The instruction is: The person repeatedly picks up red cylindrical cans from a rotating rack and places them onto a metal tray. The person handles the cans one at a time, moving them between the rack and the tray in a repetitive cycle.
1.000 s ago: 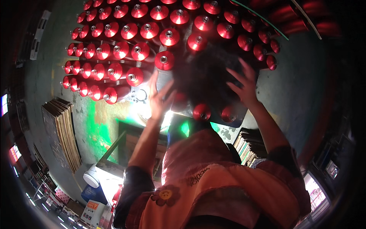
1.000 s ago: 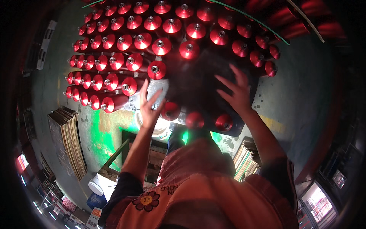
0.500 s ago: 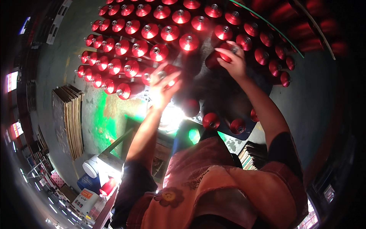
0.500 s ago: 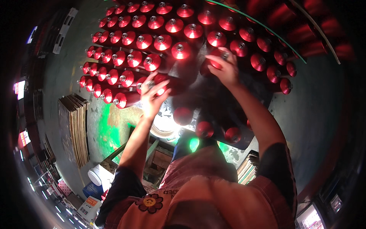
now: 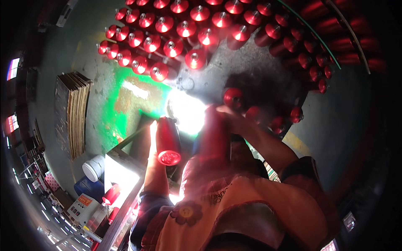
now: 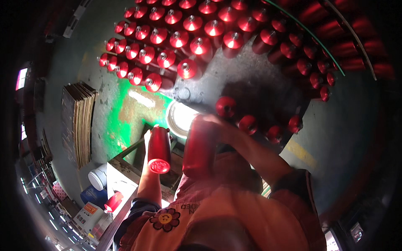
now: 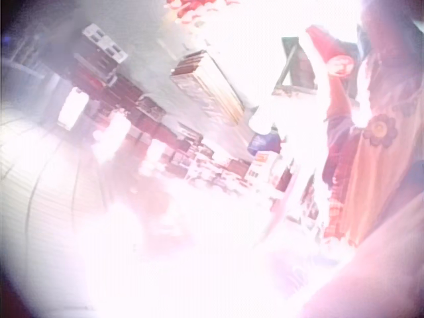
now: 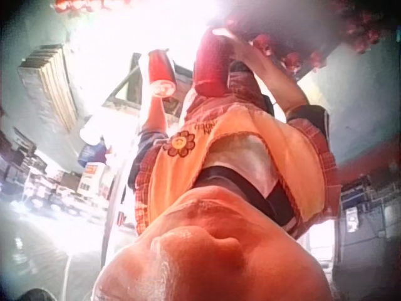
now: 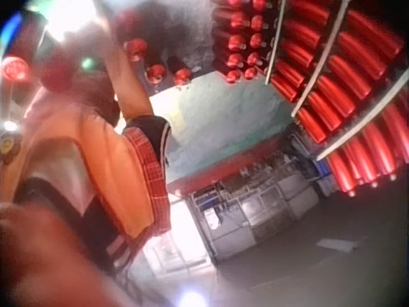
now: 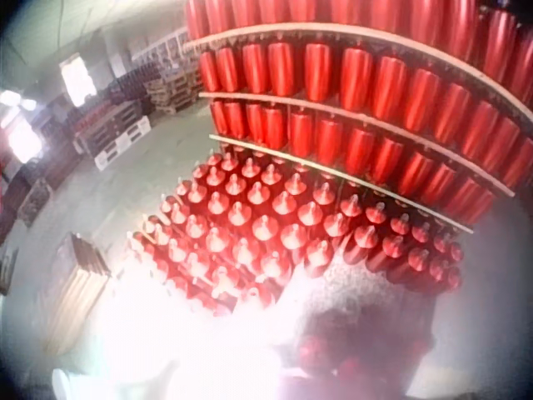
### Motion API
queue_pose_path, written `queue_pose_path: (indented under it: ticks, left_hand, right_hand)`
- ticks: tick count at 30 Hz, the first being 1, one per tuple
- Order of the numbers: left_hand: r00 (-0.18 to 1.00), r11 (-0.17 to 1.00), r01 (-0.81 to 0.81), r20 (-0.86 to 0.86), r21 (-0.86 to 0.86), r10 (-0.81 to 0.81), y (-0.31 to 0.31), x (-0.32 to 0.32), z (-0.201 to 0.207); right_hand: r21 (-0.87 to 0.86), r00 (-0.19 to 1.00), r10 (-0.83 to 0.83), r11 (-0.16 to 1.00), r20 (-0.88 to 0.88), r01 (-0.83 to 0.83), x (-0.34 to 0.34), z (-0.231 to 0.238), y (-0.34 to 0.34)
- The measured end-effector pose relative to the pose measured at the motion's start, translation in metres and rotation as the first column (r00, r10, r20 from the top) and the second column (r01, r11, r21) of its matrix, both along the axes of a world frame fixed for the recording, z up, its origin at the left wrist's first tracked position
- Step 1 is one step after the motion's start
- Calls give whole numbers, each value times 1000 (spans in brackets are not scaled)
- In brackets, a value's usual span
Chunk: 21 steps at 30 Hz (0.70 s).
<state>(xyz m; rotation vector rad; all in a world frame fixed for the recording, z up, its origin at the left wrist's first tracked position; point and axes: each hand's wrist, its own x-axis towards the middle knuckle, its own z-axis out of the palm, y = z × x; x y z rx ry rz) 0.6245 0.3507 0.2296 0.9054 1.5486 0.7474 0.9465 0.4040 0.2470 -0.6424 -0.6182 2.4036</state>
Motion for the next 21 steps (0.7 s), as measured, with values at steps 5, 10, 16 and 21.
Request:
queue_pose_path:
  ticks: [5, 10, 16, 21]
  left_hand:
    - [913, 975, -63, 382, -214, 143, -31, -39, -53]
    - [694, 920, -106, 635, -377, 340, -39, -72, -86]
    - [321, 820, -178, 756, -543, 570, -57, -98, -102]
    - [-66, 837, -79, 841, -541, 537, -71, -103, -114]
  right_hand:
    - [84, 930, -180, 973, -319, 217, -102, -103, -63]
    - [-443, 959, -235, 885, -156, 145, -151, -131, -90]
    - [-326, 932, -145, 945, -332, 31, -179, -113, -90]
    - [-257, 953, -145, 963, -267, 75, -184, -97, -92]
